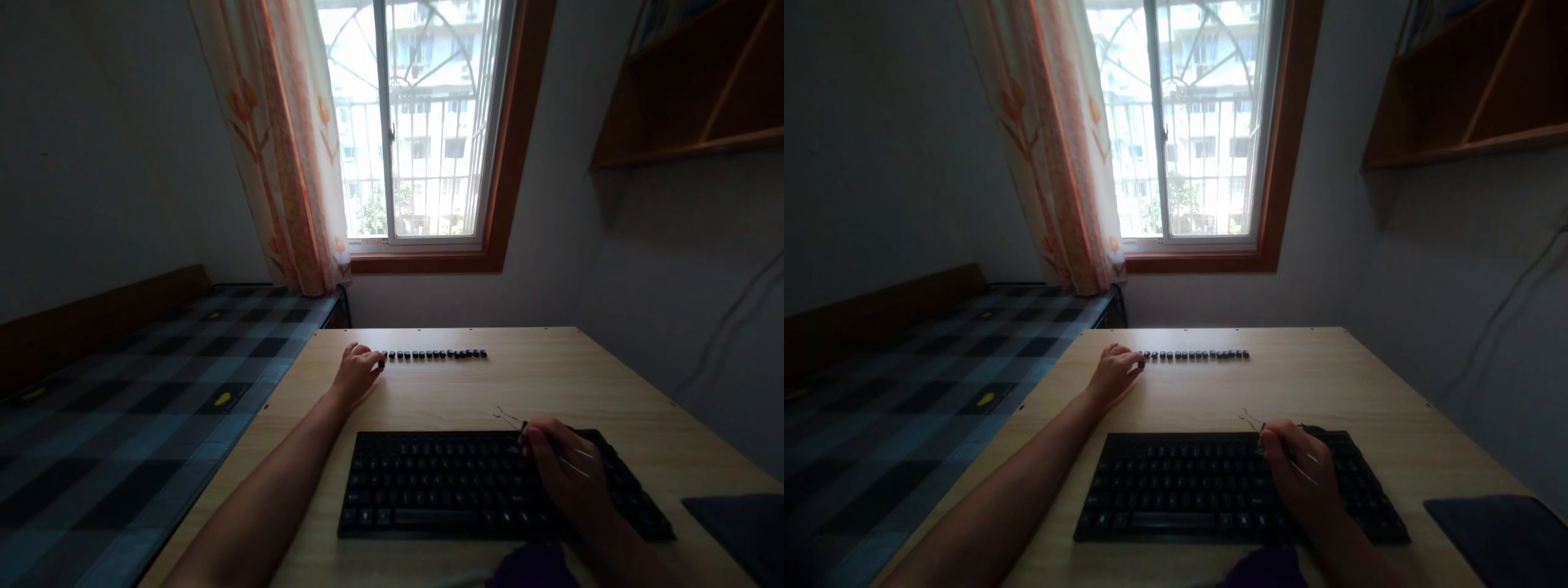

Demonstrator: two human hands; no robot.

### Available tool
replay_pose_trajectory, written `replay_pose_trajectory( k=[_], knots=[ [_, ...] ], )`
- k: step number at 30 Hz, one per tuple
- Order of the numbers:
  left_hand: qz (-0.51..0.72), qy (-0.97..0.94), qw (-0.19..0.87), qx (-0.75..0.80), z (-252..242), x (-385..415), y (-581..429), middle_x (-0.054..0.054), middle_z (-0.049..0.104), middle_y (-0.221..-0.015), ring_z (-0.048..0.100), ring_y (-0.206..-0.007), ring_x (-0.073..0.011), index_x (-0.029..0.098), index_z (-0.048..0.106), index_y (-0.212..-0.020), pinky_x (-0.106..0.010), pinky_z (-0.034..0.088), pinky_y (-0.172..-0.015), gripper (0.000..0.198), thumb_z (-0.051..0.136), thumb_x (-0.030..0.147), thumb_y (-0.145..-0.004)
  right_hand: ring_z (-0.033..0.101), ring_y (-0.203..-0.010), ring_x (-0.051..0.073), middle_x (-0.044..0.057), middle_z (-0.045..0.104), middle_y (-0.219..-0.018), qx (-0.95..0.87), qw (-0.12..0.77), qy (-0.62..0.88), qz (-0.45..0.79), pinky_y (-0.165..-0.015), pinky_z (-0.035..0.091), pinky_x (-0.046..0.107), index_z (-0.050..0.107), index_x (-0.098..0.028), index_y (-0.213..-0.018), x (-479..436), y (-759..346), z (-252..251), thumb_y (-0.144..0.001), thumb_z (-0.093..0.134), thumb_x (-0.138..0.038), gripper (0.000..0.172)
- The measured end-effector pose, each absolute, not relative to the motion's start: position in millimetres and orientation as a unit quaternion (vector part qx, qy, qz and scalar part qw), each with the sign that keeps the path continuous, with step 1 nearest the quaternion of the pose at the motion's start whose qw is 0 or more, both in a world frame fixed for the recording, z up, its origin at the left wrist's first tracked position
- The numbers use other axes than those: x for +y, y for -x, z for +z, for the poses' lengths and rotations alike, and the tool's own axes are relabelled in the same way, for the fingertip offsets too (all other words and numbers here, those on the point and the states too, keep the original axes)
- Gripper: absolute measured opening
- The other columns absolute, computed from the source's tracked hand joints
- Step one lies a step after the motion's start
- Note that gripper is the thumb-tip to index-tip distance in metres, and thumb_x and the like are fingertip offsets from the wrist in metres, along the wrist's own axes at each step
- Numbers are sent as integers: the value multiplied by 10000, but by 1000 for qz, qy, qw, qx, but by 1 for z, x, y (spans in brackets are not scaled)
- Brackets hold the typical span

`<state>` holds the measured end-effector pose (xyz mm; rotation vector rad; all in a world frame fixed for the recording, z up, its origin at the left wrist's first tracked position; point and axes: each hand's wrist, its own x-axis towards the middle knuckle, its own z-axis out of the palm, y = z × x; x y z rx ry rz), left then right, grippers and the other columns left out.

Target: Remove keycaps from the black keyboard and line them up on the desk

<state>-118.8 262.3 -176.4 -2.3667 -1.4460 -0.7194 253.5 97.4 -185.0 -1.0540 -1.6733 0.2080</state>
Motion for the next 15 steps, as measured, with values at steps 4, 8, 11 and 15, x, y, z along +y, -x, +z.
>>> replay_pose_trajectory(
  k=[4,8,11,15],
  knots=[
    [-236,827,133,-492,-179,273,126,-44,737,-913,595,-996,-247,259,716,-958,-468,278,-1083,178,627,237,-806,609,-541,122,-6,635,-651,-690,554,455,101,-528,479,209,636,-190,-796,100,-255,-186,-964,514,-302,237],
    [-240,822,119,-503,-181,278,130,-42,748,-915,591,-992,-258,267,737,-933,-496,261,-1082,181,630,244,-789,617,-532,127,3,647,-654,-672,565,469,97,-509,484,211,641,-189,-785,101,-256,-186,-962,511,-324,258],
    [-255,816,120,-504,-183,279,130,-37,749,-933,583,-1010,-259,281,741,-935,-522,207,-1112,179,607,266,-817,618,-519,132,11,653,-652,-671,564,472,95,-503,489,216,644,-186,-779,100,-255,-185,-959,514,-338,268],
    [-258,807,120,-517,-186,281,131,-35,743,-916,589,-1011,-256,291,737,-956,-559,162,-1131,193,612,263,-812,627,-530,136,16,659,-659,-669,559,480,101,-516,499,217,650,-184,-790,98,-254,-184,-959,515,-336,264]
  ],
)
